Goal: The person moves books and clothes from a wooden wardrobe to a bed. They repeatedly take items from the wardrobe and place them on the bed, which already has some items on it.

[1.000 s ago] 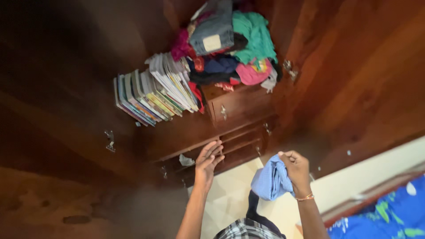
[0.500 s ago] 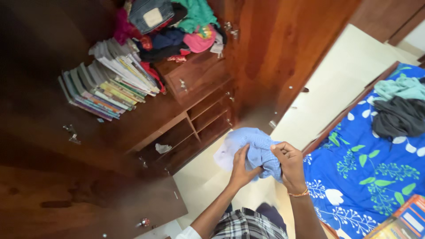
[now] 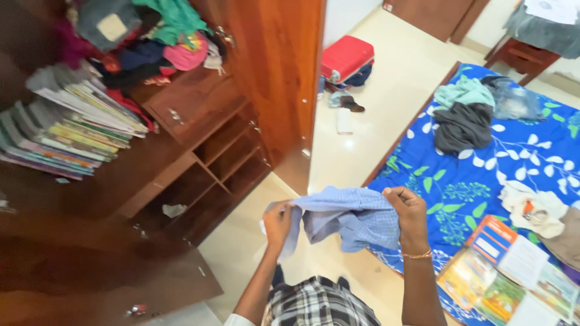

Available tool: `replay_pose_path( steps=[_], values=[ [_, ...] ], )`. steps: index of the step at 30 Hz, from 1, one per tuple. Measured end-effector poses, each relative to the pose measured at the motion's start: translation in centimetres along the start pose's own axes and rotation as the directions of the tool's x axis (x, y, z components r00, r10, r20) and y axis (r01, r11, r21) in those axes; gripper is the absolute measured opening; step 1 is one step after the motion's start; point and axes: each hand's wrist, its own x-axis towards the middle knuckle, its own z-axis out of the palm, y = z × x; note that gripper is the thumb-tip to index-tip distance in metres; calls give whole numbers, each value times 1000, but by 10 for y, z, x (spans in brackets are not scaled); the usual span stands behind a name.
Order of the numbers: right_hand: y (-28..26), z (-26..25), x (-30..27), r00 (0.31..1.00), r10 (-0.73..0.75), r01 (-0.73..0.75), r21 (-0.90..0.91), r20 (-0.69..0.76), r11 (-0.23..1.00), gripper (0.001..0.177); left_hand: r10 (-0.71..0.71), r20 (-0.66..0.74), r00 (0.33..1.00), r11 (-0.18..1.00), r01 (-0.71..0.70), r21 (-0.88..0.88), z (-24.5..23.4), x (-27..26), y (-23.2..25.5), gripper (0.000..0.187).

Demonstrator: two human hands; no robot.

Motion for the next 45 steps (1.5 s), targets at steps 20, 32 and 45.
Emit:
replay_pose_path(
  steps=[20, 32, 45],
  values=[
    [180, -66, 23, 887, 234, -33, -450, 399, 892, 34, -142, 488, 861, 473, 493, -730, 102, 6, 198, 16],
    [201, -52, 142, 909, 146, -402, 730, 389, 553, 51, -252, 552, 794, 504, 595, -626, 114, 106, 132, 17],
    [181, -97, 194, 972, 234, -126, 768, -33, 628, 58, -26, 777, 628, 778, 501, -378, 200, 191, 50, 103]
  ],
)
